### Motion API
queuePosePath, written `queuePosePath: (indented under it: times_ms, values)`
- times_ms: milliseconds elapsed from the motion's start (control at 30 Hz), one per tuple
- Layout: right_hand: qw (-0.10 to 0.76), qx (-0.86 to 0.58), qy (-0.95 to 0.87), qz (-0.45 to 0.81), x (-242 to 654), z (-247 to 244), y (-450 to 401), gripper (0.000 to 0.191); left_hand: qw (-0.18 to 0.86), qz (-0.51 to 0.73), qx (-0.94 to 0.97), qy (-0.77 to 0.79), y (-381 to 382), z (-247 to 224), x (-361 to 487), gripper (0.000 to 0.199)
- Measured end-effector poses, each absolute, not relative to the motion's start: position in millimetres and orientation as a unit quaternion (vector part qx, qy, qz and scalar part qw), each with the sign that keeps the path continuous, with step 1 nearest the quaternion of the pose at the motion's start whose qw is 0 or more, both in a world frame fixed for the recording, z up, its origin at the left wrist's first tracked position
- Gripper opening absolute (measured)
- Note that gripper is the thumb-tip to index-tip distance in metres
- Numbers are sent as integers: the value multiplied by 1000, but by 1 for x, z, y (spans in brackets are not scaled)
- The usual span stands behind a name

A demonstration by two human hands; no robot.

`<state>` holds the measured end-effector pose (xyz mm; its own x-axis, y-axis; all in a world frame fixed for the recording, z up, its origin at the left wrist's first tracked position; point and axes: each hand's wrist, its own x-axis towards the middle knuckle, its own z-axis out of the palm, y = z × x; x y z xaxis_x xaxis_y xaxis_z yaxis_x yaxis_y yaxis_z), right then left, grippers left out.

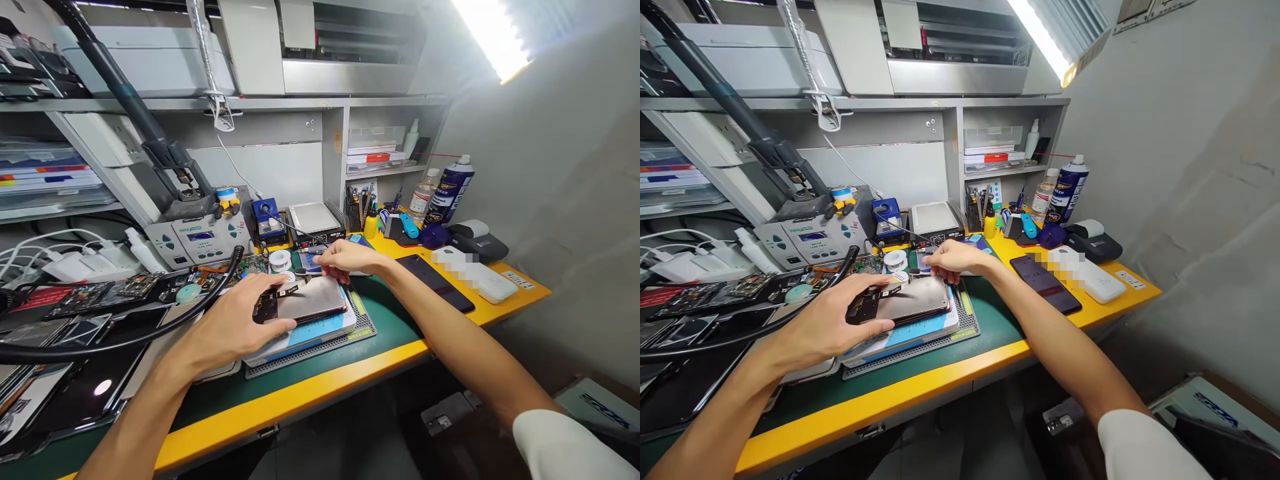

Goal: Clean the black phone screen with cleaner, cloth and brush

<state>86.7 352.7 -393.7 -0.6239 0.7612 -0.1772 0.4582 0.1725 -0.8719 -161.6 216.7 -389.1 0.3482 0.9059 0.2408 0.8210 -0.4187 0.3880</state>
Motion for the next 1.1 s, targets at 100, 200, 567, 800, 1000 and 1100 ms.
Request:
queuePosePath:
  times_ms: [100,200,567,800,1000,1100]
  values:
    - [145,-411,-759,484,86,-393,352,49,102,190,813,540,215,-388,-160,67]
    - [143,-423,-764,466,84,-391,349,45,96,180,817,539,215,-388,-159,64]
    - [132,-459,-758,445,81,-393,349,38,26,162,829,536,218,-401,-160,66]
    - [119,-469,-738,470,85,-389,347,31,4,149,834,531,222,-406,-165,68]
    - [122,-452,-721,511,97,-380,346,22,2,119,798,591,220,-400,-169,73]
    - [127,-445,-716,522,103,-377,347,15,4,99,794,600,219,-395,-170,73]
